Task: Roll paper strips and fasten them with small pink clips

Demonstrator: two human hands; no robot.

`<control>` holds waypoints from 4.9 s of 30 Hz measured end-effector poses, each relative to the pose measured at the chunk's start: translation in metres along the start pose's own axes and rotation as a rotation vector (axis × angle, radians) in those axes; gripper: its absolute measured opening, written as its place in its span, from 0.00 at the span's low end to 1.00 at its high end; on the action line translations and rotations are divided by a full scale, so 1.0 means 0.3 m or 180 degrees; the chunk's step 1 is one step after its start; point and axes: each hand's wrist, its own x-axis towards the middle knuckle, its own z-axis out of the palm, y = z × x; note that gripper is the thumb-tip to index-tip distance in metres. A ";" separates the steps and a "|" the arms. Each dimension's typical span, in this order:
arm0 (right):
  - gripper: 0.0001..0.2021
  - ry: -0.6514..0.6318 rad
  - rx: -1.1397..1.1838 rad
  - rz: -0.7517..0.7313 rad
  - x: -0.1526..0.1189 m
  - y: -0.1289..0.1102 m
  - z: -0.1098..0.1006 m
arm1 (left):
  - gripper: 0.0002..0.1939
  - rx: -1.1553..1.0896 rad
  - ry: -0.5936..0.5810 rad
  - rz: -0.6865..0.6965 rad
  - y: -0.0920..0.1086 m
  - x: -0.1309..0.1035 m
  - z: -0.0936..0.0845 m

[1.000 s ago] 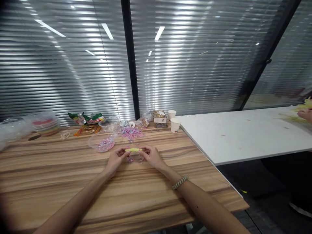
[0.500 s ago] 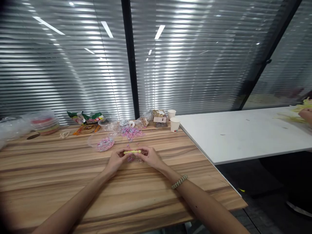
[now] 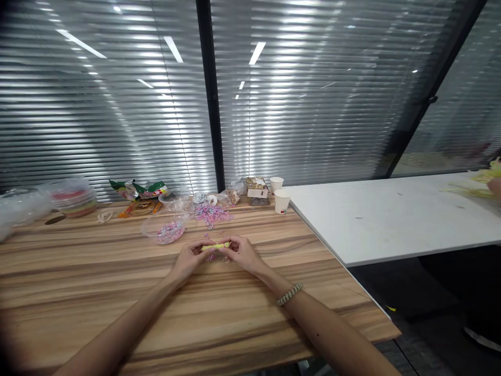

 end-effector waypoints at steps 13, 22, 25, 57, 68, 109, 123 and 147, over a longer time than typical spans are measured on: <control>0.32 0.0033 0.0139 0.0035 -0.006 -0.022 0.002 | 0.18 -0.0285 -0.0015 -0.0053 0.002 -0.003 0.005; 0.32 -0.0055 0.0173 -0.0023 -0.004 -0.014 -0.001 | 0.16 -0.0086 0.0051 -0.0006 0.021 -0.005 0.003; 0.32 -0.0127 0.0135 -0.0083 -0.004 -0.009 -0.002 | 0.15 -0.0131 0.0041 0.0085 0.016 -0.005 0.004; 0.32 0.0036 0.0206 -0.0034 0.012 0.017 -0.002 | 0.16 0.0257 0.0099 0.0373 -0.015 0.007 -0.010; 0.32 -0.0056 0.0277 -0.0167 0.001 0.006 0.000 | 0.12 0.1117 0.0274 0.0997 0.009 -0.020 -0.005; 0.30 -0.0039 0.0174 -0.0123 0.006 0.000 0.000 | 0.09 0.1838 0.0222 0.1899 -0.003 -0.026 -0.010; 0.28 -0.0023 -0.0085 -0.0105 -0.004 -0.003 -0.002 | 0.07 0.1854 0.0285 0.1800 0.015 -0.033 -0.008; 0.29 -0.0053 -0.0077 -0.0259 0.001 0.003 0.003 | 0.09 0.1922 0.0116 0.1726 0.008 -0.032 -0.009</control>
